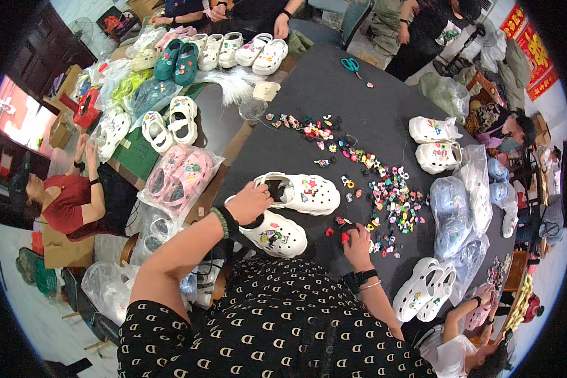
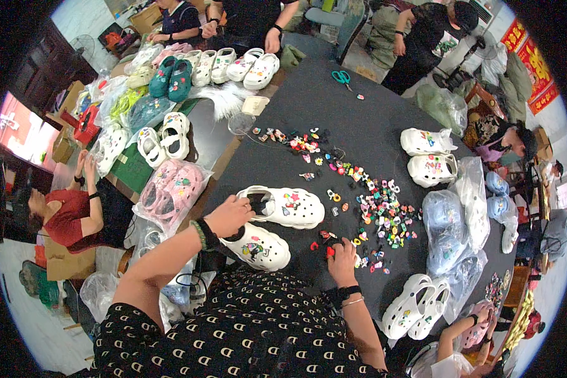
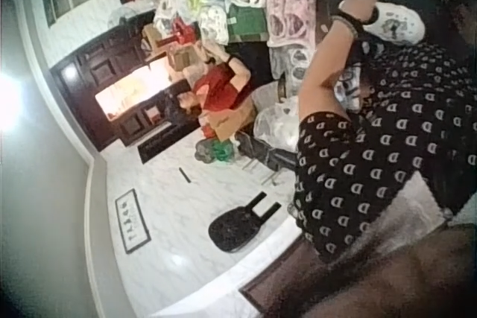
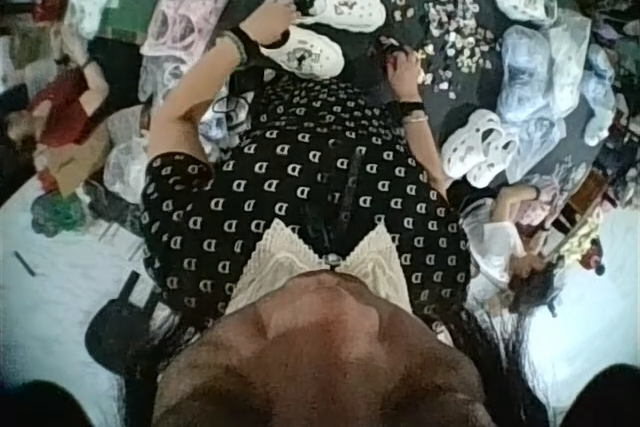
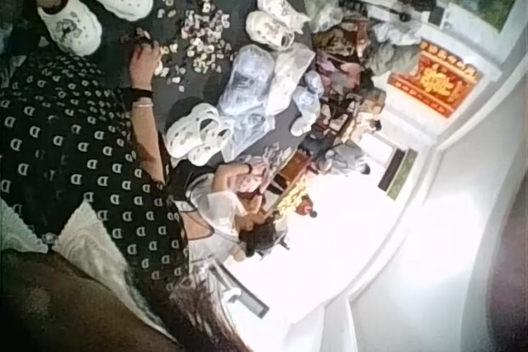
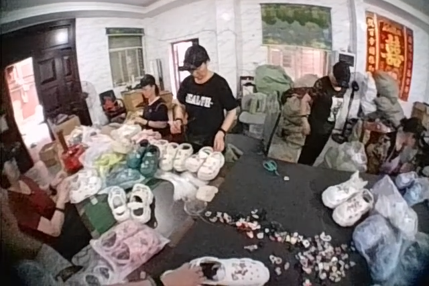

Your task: Decorating foam clogs with charms and packing them into plastic bags.

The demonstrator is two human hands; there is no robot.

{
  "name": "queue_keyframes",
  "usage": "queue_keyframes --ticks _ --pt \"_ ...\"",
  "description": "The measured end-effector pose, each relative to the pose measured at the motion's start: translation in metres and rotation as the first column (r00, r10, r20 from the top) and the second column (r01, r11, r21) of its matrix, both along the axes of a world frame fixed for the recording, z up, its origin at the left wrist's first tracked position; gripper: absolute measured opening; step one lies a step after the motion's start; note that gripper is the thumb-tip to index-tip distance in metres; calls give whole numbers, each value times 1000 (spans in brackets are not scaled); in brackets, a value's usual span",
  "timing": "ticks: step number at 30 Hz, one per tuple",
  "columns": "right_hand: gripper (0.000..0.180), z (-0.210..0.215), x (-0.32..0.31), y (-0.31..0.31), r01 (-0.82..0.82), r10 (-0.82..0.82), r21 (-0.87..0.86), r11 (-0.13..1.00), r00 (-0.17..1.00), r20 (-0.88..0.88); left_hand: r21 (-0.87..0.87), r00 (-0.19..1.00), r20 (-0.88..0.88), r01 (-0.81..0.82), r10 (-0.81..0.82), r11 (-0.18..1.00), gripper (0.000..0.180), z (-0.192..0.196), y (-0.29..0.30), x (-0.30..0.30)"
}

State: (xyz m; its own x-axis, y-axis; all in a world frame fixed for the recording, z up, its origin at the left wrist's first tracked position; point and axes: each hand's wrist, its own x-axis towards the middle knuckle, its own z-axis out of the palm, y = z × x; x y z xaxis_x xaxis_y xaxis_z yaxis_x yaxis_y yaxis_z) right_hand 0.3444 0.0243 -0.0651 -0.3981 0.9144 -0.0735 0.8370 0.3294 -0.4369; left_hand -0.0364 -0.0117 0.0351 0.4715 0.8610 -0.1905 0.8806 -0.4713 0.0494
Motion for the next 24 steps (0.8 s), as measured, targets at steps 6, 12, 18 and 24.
queue_keyframes --ticks 6,12,18,24 --pt "33 -11 6 0 -30 33 67 997 998 -46 21 980 197 -32 27 999 10 -42 10 -1" --pt "33 -13 8 -5 2 -1 64 998 1000 -17 131 881 407 -318 241 939 13 -16 7 -42" --pt "29 -16 -2 -7 87 -87 19 996 996 12 136 584 599 -748 548 649 12 -12 35 -139" --pt "29 -25 -7 -12 143 -143 30 989 990 4 226 307 530 -950 791 217 11 -41 47 -281"
